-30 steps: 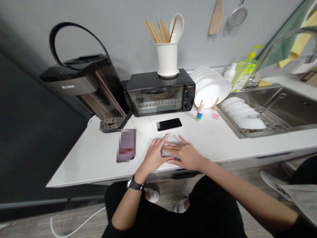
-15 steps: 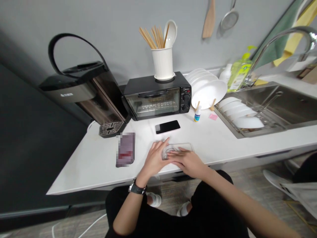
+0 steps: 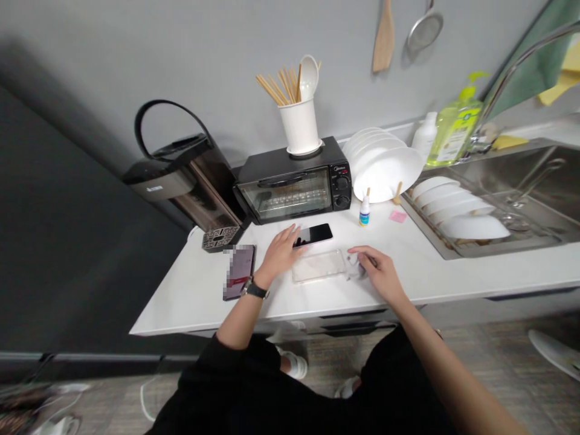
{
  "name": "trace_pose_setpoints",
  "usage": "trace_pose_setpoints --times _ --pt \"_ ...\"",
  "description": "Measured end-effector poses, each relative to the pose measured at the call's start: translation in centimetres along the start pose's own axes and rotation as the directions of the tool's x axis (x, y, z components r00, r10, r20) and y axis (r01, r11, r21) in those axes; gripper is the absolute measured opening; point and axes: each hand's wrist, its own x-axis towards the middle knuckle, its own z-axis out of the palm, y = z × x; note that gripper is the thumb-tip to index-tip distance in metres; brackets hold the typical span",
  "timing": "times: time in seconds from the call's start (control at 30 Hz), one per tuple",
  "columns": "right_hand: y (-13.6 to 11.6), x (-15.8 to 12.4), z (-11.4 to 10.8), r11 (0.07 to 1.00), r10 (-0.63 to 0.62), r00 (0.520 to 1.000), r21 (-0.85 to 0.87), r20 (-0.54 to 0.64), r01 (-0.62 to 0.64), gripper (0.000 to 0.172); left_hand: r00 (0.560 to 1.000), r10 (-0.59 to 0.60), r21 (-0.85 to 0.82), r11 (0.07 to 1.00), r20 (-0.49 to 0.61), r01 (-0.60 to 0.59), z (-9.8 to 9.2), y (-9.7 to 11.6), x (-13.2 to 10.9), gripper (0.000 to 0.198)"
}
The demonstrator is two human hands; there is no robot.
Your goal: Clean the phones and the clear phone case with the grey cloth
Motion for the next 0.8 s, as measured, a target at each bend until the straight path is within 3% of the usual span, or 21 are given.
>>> trace_pose_setpoints --times 0.07,0.17,0.27,0.33,0.47,0.6,0.7,0.8 --pt "-0.8 0.0 0.5 0.995 -0.081 0.988 -0.053 0.134 0.089 0.04 0.999 -0.012 0.007 1.0 0.034 0.012 0.1 -1.2 2.3 0.07" --pt "-1.8 -0.2 1.1 0.954 -0.177 0.926 -0.175 0.333 0.245 0.035 0.999 0.027 -0.004 1.0 0.031 -0.027 0.6 -1.9 4.1 0.061" --pt "-1.9 -0.4 1.6 0.887 -0.182 0.869 -0.305 0.46 0.347 0.029 0.999 0.042 0.007 0.999 -0.023 -0.042 0.6 -1.7 4.1 0.056" --pt "-1.6 -0.6 1.9 0.867 -0.166 0.87 -0.351 0.465 0.353 0.026 0.997 0.032 0.026 0.999 -0.074 -0.03 0.3 -1.4 3.5 0.062" --pt "-1.0 -0.9 2.1 0.869 -0.142 0.9 -0.384 0.411 0.313 0.026 0.983 0.038 0.059 0.998 -0.182 -0.027 -1.3 -0.7 1.2 0.059" --pt "-1.0 0.4 2.5 0.87 -0.037 0.927 -0.445 0.373 0.213 0.023 0.939 -0.053 0.022 0.998 -0.339 0.064 -2.9 -0.4 -2.8 0.059" --pt "-1.3 3.1 3.5 0.852 0.024 0.934 -0.497 0.356 0.167 0.021 0.912 -0.116 -0.101 0.992 -0.393 0.082 -2.8 0.2 -6.3 0.056" --pt "-1.5 5.4 4.6 0.838 0.022 0.944 -0.521 0.329 0.162 0.024 0.917 -0.148 -0.237 0.97 -0.369 0.062 -1.8 1.5 -8.9 0.054"
